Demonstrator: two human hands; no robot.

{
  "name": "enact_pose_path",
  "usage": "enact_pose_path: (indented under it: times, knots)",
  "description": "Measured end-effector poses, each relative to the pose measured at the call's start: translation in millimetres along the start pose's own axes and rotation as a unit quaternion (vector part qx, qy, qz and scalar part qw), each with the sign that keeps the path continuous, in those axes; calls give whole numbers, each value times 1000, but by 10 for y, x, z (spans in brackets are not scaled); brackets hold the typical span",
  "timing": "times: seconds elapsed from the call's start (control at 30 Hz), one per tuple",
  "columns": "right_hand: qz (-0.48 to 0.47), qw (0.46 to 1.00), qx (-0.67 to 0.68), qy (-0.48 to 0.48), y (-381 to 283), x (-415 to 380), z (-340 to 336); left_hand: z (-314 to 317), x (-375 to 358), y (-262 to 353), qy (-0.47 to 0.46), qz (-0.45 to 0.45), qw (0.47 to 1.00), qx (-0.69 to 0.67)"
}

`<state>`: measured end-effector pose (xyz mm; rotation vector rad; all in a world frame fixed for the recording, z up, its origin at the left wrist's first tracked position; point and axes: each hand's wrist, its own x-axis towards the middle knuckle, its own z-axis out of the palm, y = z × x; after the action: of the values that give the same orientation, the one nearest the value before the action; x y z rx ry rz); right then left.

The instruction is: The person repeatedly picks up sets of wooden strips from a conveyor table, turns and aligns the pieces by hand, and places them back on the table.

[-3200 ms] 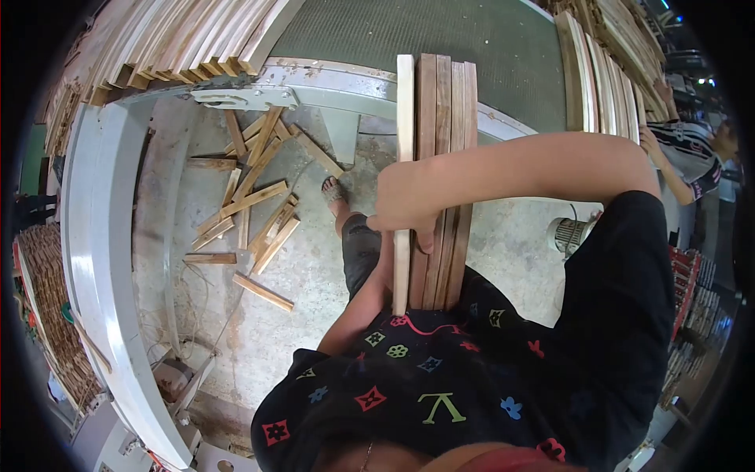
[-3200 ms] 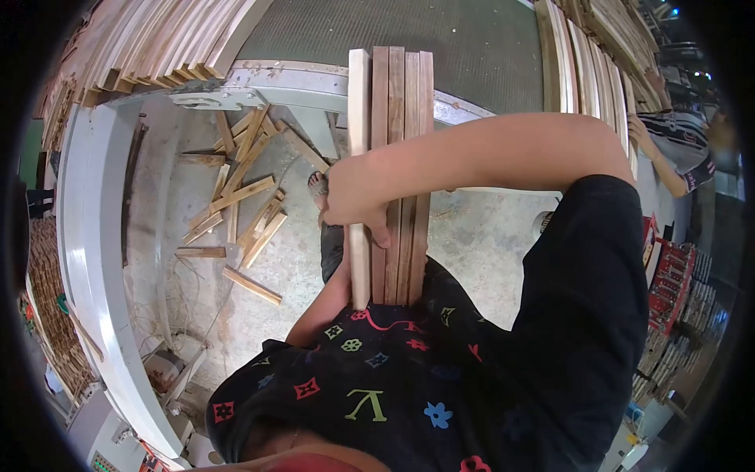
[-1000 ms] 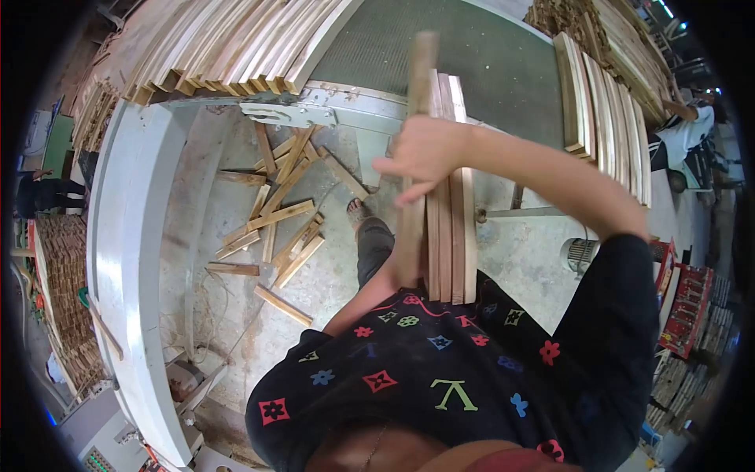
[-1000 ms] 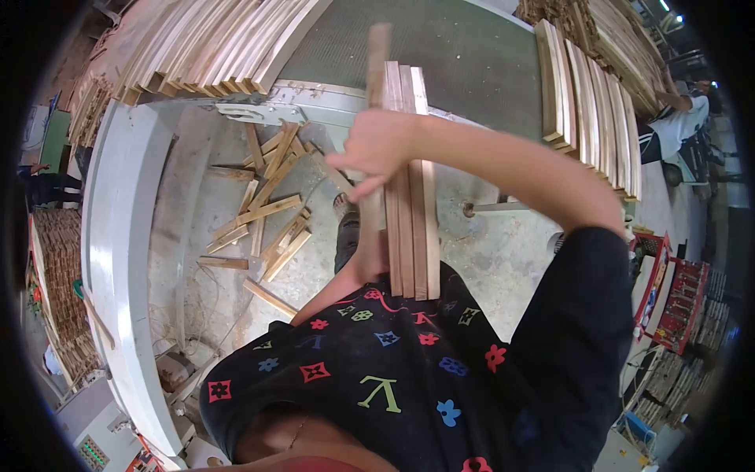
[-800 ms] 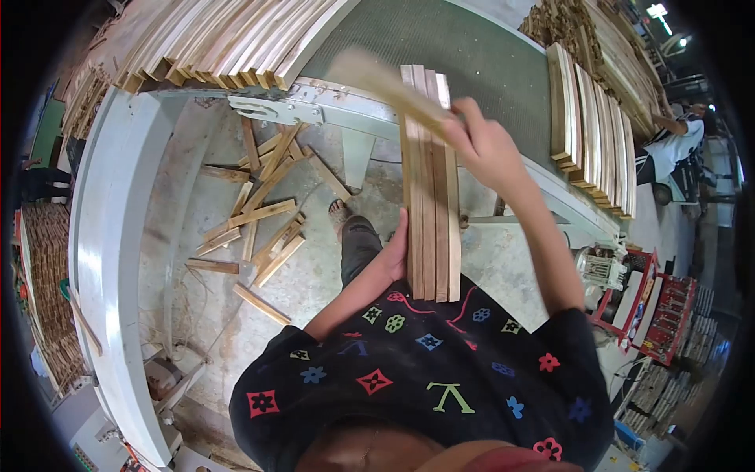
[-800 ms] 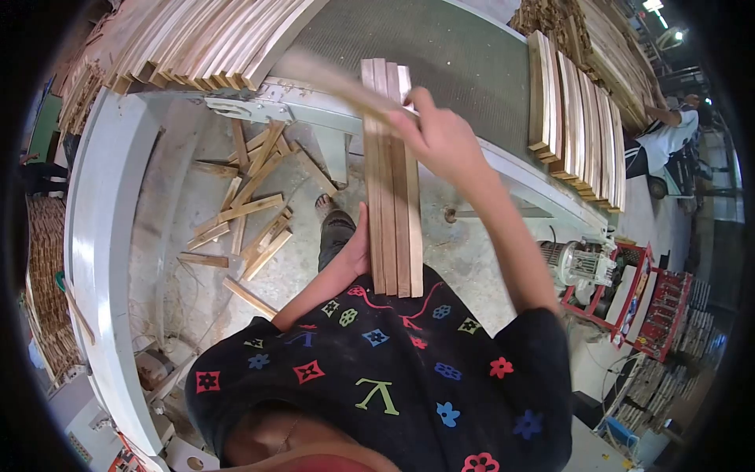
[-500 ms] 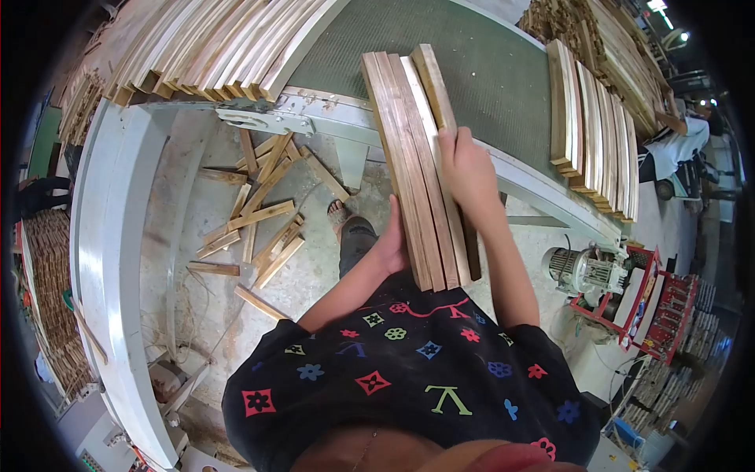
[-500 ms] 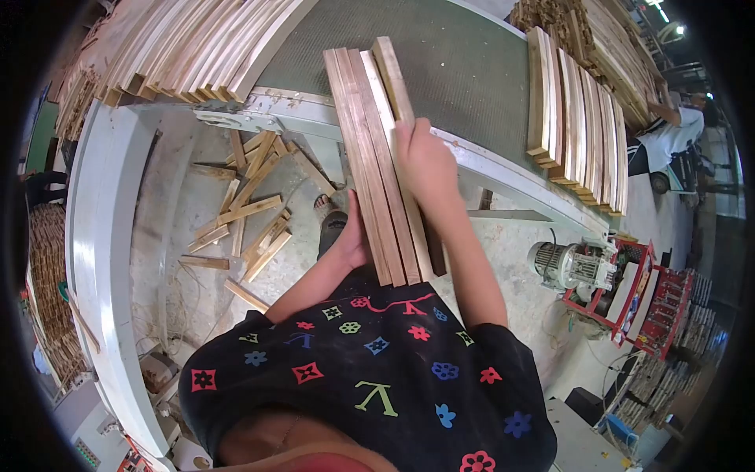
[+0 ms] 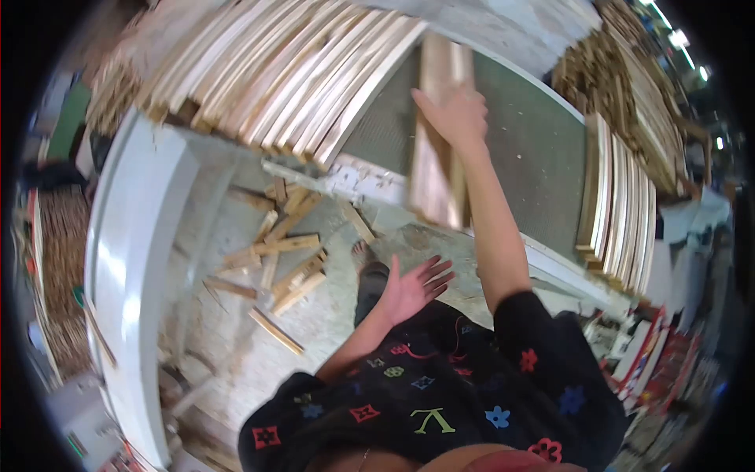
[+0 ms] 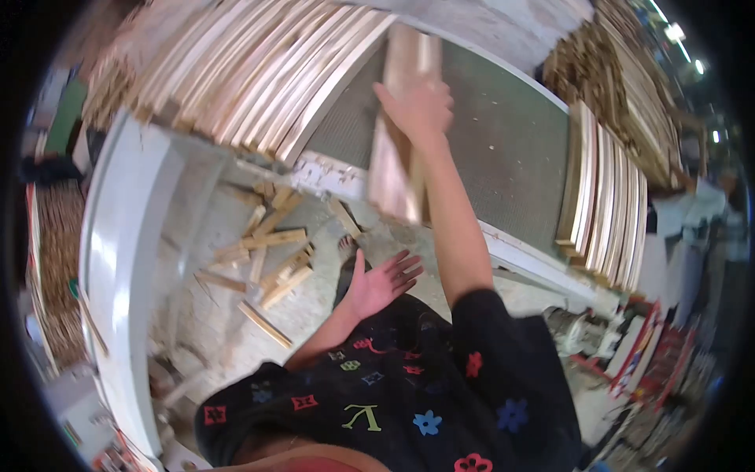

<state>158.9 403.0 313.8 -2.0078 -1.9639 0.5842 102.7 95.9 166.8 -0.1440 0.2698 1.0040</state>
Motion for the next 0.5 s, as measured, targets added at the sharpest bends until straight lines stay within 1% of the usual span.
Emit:
enact_pose_path:
  times: [0.03, 0.07, 0.1, 0.13, 0.17, 0.2, 0.23, 0.27, 0.3, 0.33, 0.37, 0.4, 0.43, 0.47, 0.5]
  knots:
    - [41, 997, 56, 16, -122, 277, 31, -134, -80, 62, 26, -3, 999, 39]
    - [30, 993, 111, 30, -69, 550, 173, -301, -141, 134, 49, -9, 995, 81]
    - [35, 978, 207, 11, -45, 716, 259, -526, -191, 211, 87, -20, 982, 167]
    - [0, 923, 382, -51, 49, 692, 239, -853, -267, 263, 123, -28, 960, 251]
    - [1, 857, 510, -81, 206, 558, 157, -1447, -356, 291, 197, -39, 938, 281]
    - [-11, 773, 625, -109, 358, 396, 71, -1938, -460, 329, 267, -40, 911, 311]
    - [-3, 707, 699, -106, 631, 235, -42, -2074, -578, 355, 341, 56, 937, 57]
    - [-1, 635, 766, -105, 1027, 53, -143, -2130, -645, 399, 388, 149, 887, -203]
    - [-65, 773, 627, 72, 1419, -185, -239, -2160, -674, 480, 433, 129, 888, -85]
    - [-115, 859, 436, 242, 1799, -486, -349, -2155, -663, 522, 468, 108, 877, 31]
    - [-63, 852, 411, 319, 2041, -941, -558, -2191, -712, 540, 499, 87, 850, 147]
    - [-6, 839, 382, 388, 2245, -1409, -730, -2269, -807, 597, 473, 6, 826, 308]
    - [47, 843, 215, 492, 2524, -1714, -728, -2385, -863, 674, 429, -73, 777, 455]
    - [99, 815, 40, 570, 2749, -1951, -672, -2421, -939, 698, 372, -149, 704, 587]
    - [153, 798, 18, 583, 2885, -2108, -634, -2416, -992, 688, 368, -179, 716, 566]
